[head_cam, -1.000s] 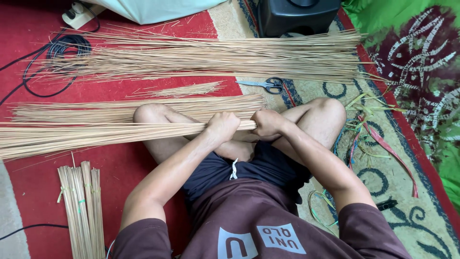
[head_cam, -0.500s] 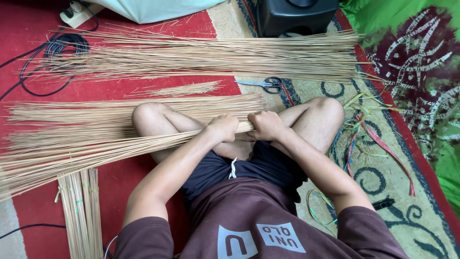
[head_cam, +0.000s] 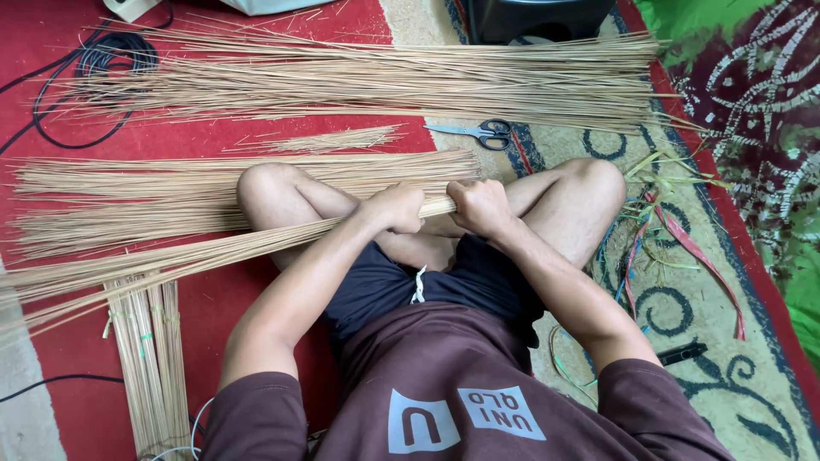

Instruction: Bundling and tying thin wooden sticks together using flexible strips

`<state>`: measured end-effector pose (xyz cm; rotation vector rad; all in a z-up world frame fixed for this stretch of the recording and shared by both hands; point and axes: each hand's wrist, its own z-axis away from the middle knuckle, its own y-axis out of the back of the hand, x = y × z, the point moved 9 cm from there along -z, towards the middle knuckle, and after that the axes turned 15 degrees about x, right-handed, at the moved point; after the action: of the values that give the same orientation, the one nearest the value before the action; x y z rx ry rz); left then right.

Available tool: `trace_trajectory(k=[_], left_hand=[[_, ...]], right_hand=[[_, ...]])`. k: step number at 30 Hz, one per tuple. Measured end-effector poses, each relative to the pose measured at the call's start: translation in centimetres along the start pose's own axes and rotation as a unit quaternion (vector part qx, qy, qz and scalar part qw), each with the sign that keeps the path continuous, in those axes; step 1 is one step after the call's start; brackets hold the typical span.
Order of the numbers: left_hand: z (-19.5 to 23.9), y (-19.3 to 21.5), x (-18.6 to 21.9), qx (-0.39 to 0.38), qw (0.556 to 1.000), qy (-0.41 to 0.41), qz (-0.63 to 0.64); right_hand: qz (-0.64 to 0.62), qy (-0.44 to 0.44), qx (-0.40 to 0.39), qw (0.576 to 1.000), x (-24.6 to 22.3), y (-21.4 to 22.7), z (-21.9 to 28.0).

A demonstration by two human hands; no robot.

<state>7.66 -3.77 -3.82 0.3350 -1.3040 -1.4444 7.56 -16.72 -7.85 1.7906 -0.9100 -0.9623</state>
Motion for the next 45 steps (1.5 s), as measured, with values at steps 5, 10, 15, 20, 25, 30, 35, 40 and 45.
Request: trace_trajectory(k=[5,10,15,20,25,30,35,40,45], left_hand=[[0.6,-0.1,-0.5,0.054,0.997,0.013,-0.056],[0.6,1.0,-1.1,0.081,0.993,0.009,-0.082],[-0.5,-0.6,0.9,0.07,0.995,-0.019,-0.07],[1.1,0.9,0.1,0.062,0.995,-0.01,-0.081],[-0.5,-1.0,0.2,0.068,0.996,-0.007,-0.06],[0.3,-1.7,-4.4,0.02,0.99,0.083,-0.108],[-1.7,-6.0,-10.3,0.035,0.988,0.107,-0.106],[-3.0,-8.5,-11.9,0.036,0.989,0.115,-0.09],[-3.3,-7.4,-10.8,0.042,0.989,0.102,-0.098]], right_hand=[[-0.257,-0.063,-0.011,0.964,0.0,4.4,-1.8],[-0.603,-0.362,0.078,0.707,8.1,3.1,-1.4],[-0.682,-0.402,-0.019,0.61,1.6,-2.0,-1.1],[-0.677,-0.426,0.03,0.599,6.9,1.3,-1.5],[-0.695,-0.413,-0.055,0.585,1.7,-2.2,-1.5],[-0.527,-0.524,0.029,0.669,8.8,1.2,-2.5],[-0.389,-0.465,0.074,0.792,18.6,-5.7,-1.3],[-0.25,-0.378,0.034,0.891,19.4,-9.6,-0.9],[-0.109,-0.299,-0.081,0.944,16.7,-9.4,-1.4]])
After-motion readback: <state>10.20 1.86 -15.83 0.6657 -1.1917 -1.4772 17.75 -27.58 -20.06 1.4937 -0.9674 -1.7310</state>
